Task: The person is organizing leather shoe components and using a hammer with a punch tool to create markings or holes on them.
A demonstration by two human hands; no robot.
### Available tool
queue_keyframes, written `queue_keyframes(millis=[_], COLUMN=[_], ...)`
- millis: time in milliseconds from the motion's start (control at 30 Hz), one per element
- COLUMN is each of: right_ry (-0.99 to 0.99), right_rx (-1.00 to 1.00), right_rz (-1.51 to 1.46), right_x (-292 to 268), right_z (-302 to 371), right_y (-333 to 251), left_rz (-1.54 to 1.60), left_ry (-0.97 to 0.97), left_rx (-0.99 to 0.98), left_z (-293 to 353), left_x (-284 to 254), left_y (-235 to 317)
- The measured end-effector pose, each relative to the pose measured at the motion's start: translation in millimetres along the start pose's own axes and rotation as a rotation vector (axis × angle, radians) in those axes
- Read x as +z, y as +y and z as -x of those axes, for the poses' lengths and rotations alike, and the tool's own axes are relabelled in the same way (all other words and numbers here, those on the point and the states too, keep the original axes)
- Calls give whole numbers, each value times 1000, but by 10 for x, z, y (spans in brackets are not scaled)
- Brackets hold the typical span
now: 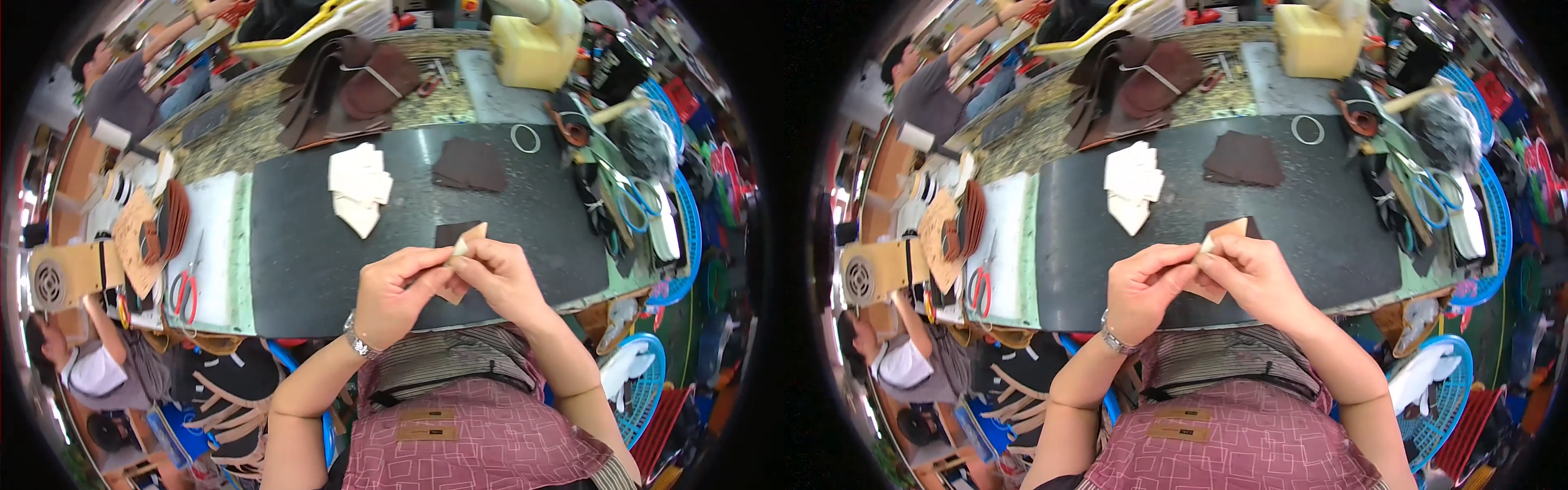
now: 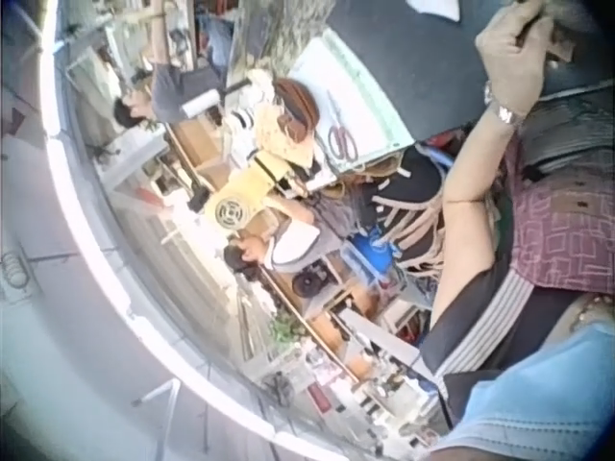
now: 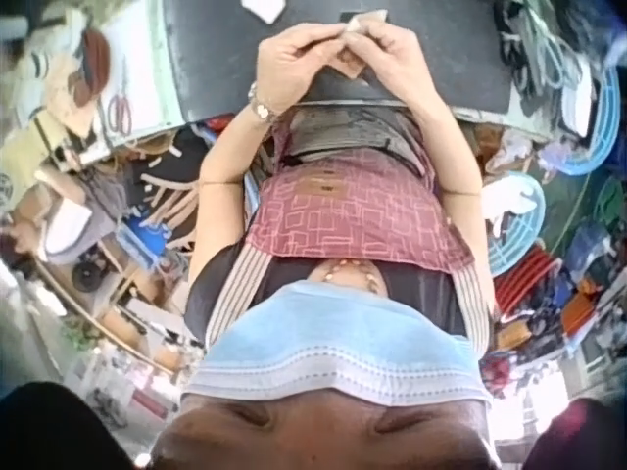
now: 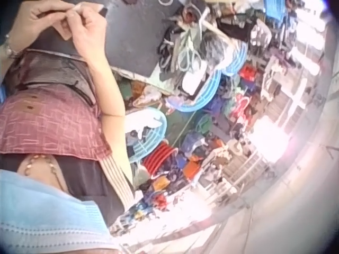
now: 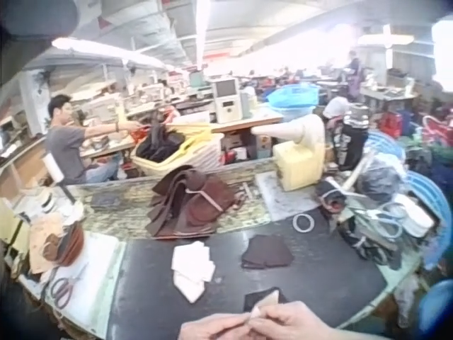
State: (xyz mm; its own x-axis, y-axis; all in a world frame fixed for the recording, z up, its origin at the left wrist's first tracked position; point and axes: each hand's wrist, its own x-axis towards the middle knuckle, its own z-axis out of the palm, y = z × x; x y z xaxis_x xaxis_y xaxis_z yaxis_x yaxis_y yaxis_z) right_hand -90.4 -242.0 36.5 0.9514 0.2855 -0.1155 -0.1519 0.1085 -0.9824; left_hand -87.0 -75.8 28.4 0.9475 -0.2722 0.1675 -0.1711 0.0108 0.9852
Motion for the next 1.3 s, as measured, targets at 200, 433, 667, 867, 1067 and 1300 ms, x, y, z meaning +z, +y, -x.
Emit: queue_keyframes(millis=[200, 433, 667, 867, 1067, 1300], right_ry=[211, 148, 140, 96, 46, 70], right_rx=[3, -27, -109, -6, -25, -111], right_rz=[149, 236, 450, 63, 182, 307], right_x=[-102, -213, -181, -237, -149, -137], right_z=[164, 220, 196, 280, 337, 360], right_y=[89, -45, -6, 105, 106, 151], left_rz=[210, 137, -225, 358, -192, -299], left_ry=[88, 102, 141, -61, -193, -318], left_rx=[-219, -194, 15, -287, 149, 263], left_z=[52, 62, 112, 122, 69, -54], left_x=[244, 348, 326, 297, 38, -39], left_y=[-84, -24, -14, -42, -13, 13])
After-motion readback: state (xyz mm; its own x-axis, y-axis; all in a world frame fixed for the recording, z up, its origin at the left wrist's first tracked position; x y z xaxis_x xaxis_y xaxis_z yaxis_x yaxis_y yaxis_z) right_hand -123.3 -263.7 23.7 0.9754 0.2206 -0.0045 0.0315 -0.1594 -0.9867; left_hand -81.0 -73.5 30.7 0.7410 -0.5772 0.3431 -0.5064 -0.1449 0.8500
